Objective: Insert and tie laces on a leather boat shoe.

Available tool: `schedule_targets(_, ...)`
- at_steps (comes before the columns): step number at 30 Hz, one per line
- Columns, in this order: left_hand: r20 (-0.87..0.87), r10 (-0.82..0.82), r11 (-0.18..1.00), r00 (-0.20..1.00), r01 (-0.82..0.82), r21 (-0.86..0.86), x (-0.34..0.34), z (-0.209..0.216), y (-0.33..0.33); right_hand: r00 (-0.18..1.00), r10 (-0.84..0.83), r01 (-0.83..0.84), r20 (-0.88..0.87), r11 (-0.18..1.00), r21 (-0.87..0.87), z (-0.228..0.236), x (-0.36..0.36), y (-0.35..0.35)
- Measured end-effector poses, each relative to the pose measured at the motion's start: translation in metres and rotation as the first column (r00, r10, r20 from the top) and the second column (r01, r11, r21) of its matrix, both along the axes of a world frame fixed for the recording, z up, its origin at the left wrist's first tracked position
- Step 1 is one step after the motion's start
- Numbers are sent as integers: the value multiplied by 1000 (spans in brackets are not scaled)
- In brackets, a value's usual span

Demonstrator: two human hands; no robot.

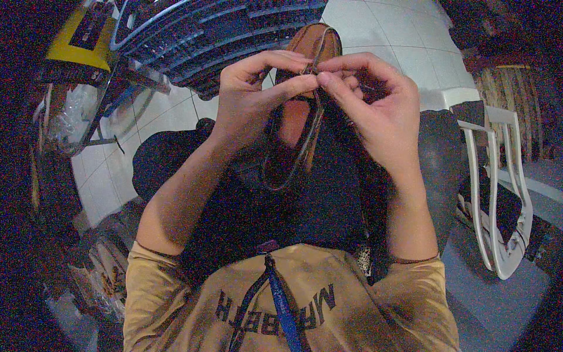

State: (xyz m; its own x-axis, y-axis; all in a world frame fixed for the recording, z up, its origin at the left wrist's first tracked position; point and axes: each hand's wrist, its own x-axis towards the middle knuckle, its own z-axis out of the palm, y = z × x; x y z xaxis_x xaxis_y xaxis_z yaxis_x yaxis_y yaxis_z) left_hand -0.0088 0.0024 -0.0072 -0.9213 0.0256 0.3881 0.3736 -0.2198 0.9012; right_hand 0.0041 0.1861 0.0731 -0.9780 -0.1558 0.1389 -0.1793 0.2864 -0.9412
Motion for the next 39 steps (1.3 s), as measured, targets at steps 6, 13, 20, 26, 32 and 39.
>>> schedule_targets(6,1,-13,1000,1000,13,-3,-2,-3,-1,999,40,-40,-1,996,76,9,-1,5)
schedule_targets(13,248,-61,997,967,46,65,2,13,-4,925,-280,221,-256,946,-238,56,-20,118)
schedule_targets(20,152,-18,994,988,33,-100,3,10,-5,506,-190,504,-841,857,110,35,8,96)
schedule_targets(26,140,19,996,990,-7,-86,4,10,-4,760,289,145,-582,797,586,-7,-12,18)
schedule_targets(32,164,-11,996,986,25,-80,2,12,-4,844,276,48,-460,816,576,3,-8,18)
schedule_targets(39,296,-87,993,951,60,100,3,14,-7,930,365,-287,-32,781,555,44,16,39)
